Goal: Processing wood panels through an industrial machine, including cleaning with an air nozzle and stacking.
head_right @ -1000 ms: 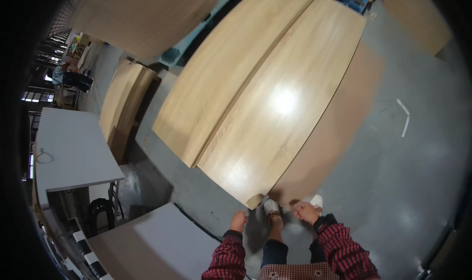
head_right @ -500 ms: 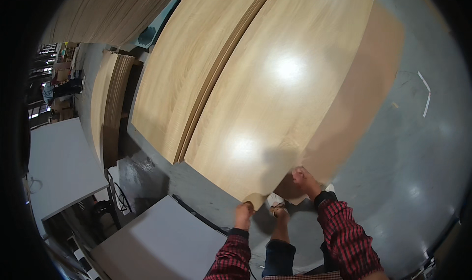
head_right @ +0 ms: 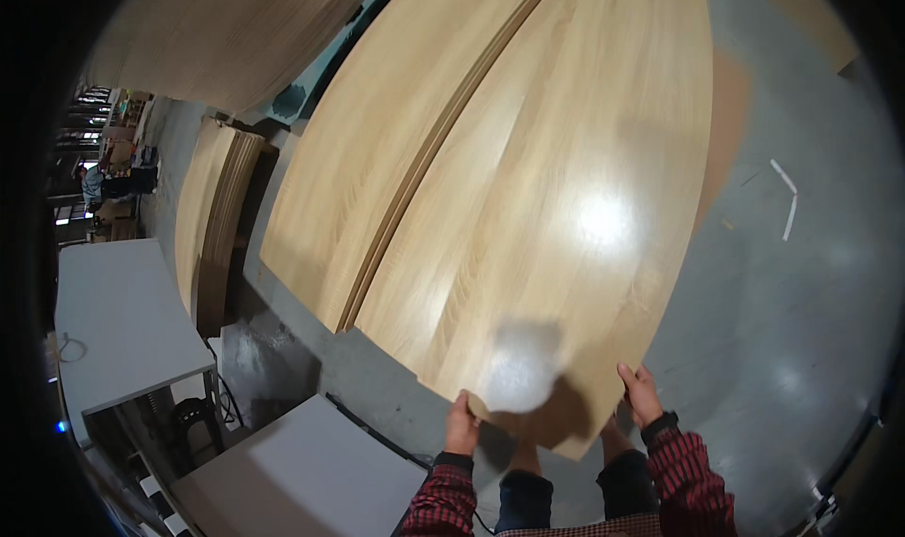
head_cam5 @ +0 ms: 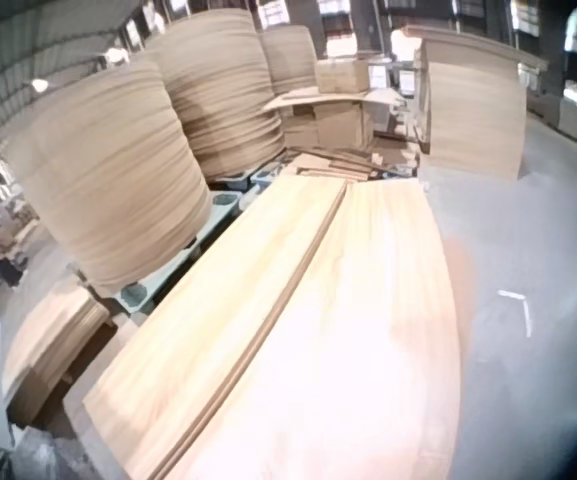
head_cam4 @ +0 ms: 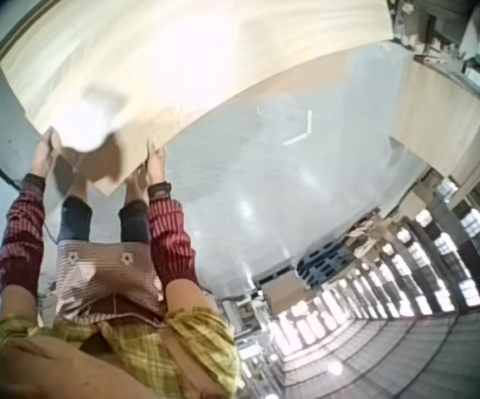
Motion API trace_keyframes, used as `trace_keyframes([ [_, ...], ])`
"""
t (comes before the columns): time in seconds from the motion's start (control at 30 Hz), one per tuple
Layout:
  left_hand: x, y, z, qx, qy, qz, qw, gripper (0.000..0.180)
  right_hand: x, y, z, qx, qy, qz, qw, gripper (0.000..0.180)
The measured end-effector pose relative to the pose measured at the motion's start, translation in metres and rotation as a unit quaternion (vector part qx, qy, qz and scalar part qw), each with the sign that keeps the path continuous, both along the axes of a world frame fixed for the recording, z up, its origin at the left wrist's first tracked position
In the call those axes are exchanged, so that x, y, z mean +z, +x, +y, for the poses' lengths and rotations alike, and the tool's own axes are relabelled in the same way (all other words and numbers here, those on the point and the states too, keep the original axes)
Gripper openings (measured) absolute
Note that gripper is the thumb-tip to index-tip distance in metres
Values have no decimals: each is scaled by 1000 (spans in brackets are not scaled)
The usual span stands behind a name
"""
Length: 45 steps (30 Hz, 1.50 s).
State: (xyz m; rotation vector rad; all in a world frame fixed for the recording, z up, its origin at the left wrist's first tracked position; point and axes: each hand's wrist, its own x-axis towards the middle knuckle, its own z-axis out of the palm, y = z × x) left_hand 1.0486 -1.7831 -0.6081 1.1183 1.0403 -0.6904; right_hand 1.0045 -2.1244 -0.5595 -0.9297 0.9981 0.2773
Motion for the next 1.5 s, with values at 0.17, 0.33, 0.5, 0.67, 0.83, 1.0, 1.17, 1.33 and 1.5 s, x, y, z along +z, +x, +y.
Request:
trace_keyframes([
  [0.17, 62, -8, -45, -7, 100, -8, 995, 23, 107, -26, -38, -41, -71, -27, 996, 30],
  [0.33, 55, -62, -75, -200, 197, -136, 950, 35, 190, -25, -71, -10, -168, -61, 984, 22],
  [0.5, 159, -63, -176, -375, -60, -180, 907, 47, 257, -41, -125, 26, -319, -6, 948, 19],
  [0.67, 187, -102, -231, -305, -351, -91, 881, 48, 312, -70, -145, 173, -594, -13, 786, 24],
  [0.83, 305, -97, -298, -440, -329, -88, 831, 56, 354, -160, -114, 267, -687, 38, 675, 24],
  [1.0, 359, -96, -327, -409, -256, -60, 874, 61, 409, -255, -59, 353, -669, 81, 649, 23],
  [1.17, 387, -78, -342, -453, -190, -20, 871, 29, 452, -332, -3, 347, -660, 100, 659, 14],
  [1.33, 377, -123, -286, -460, -217, 37, 860, 29, 539, -342, 4, 445, -484, 57, 751, 48],
  [1.5, 378, -156, -236, -467, -241, 80, 847, 28, 346, -384, -73, 161, -445, 116, 873, 36],
])
